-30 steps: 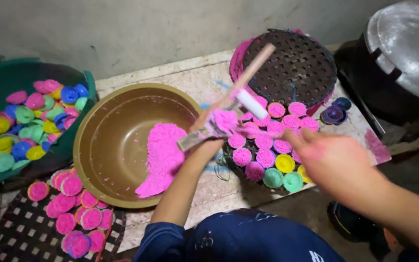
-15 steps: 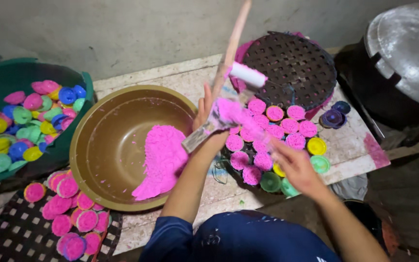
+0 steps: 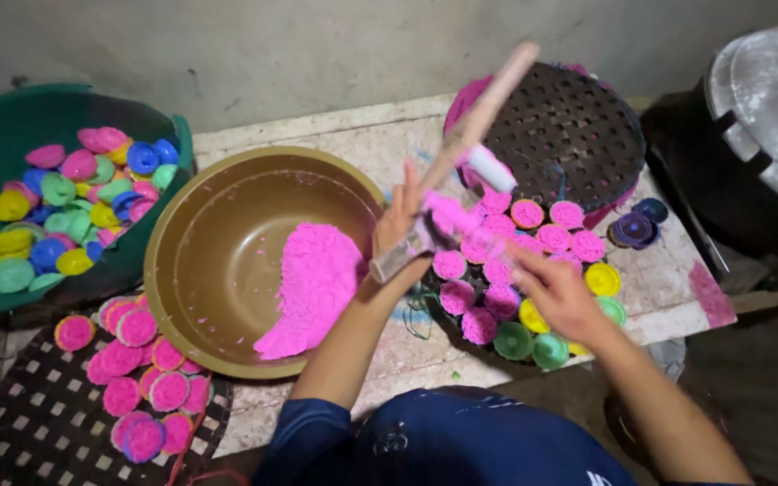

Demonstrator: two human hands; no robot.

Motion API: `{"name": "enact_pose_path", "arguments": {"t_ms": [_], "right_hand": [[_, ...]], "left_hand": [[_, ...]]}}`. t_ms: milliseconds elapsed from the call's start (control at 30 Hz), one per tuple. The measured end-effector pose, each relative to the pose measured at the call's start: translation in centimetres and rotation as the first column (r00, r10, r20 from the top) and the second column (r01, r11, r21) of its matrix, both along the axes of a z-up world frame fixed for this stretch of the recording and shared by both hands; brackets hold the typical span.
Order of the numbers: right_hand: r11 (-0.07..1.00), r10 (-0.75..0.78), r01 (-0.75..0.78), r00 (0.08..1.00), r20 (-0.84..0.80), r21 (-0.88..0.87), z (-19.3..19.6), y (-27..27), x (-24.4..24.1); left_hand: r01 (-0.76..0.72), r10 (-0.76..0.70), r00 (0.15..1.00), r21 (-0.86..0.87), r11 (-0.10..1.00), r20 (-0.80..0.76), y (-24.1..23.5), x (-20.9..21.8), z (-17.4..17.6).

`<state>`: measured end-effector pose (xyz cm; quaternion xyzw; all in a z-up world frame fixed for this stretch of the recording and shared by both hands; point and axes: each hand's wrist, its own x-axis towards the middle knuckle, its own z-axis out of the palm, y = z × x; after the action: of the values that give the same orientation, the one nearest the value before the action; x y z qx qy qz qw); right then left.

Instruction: The person scoops pink paste from a bowl and uses a wooden press to form cylindrical shapes, placing them into a woven basket. The person repeats this process, filling the basket with pink cylindrical items.

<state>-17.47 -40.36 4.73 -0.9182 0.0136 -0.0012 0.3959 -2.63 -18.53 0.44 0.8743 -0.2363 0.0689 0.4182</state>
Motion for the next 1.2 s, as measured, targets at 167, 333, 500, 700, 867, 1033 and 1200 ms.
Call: {"name": "enact_pose_path", "arguments": {"t_ms": [167,333,500,700,867,1033,1200], "right_hand": [[0.956,0.273,-0.279,0.959,-0.082,-0.086,5.6,-0.6,1.5],[0.835,0.547,-0.527,0.826,-0.138,0.158,8.0,7.5,3.2],[0.833,0.553,-0.544,0.818,0.159,-0.101,7.0,15.0,4.8],[0.959,-0.279,0.072,0.437,0.855,0.276,5.0,6.2,0.0],[0.629,-0.570,-0.133,0.590,0.571,0.766,1.9,1.9,-0.8],[0.401,-0.476,-0.218,0.781,0.405,0.890,1.4,0.1,-4.4],[0.918,-0.037,-0.224,0.774,0.632,0.328,6.0,-2.9,-7.2]], "left_hand": [[0.079,-0.085,0.981,0.042,0.996,0.176,1.8,-0.5,-0.7],[0.255,-0.270,0.963,-0.257,0.932,-0.024,1.9,-1.9,-3.5],[0.109,-0.720,0.567,-0.830,0.548,-0.401,0.0,-3.0,-9.1],[-0.225,-0.966,0.018,-0.942,0.249,-0.259,-2.9,-5.4,-14.7],[-0.271,-0.950,-0.304,-0.949,0.160,-0.073,-4.8,-8.4,-14.4],[0.054,-0.889,-0.280,-0.931,0.361,-0.361,-6.5,-10.7,-9.0],[0.697,-0.903,0.361,-0.576,0.426,-0.232,-5.5,-8.5,0.4]]}}
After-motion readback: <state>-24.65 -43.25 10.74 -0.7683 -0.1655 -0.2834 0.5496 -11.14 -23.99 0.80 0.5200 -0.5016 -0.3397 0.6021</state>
